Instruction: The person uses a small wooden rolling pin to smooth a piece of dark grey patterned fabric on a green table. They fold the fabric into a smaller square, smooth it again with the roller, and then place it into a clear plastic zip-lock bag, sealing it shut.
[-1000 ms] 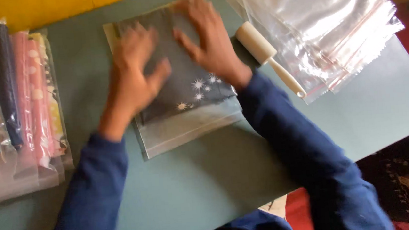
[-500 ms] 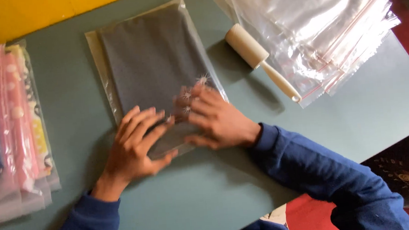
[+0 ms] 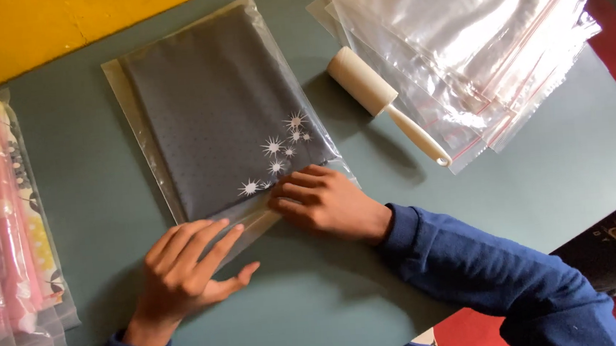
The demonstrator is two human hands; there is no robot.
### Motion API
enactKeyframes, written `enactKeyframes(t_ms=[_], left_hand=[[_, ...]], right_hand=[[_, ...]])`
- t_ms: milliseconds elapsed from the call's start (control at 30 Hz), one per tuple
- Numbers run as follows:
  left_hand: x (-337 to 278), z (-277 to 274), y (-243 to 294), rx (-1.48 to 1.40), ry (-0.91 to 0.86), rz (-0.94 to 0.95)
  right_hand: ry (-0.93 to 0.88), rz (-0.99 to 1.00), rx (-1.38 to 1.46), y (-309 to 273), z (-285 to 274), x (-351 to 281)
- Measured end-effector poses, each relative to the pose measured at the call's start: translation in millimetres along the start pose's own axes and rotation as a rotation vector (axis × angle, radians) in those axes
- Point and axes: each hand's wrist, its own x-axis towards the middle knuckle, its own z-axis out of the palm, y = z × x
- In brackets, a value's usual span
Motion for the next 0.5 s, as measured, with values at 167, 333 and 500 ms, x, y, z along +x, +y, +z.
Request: enactKeyframes(t_ms=[167, 333, 500], left_hand=[[-26, -11, -13, -0.037, 0.021, -0.086], [-33, -4, -16, -0.120, 0.090, -0.192], [-33, -3, -14, -0.235, 0.138, -0.272]], right_hand=[[0.044, 0.140, 0.039, 7, 1, -4], [0.064, 0.167, 0.056, 7, -3, -1], [0.080, 0.177, 0.022, 10, -8, 3]])
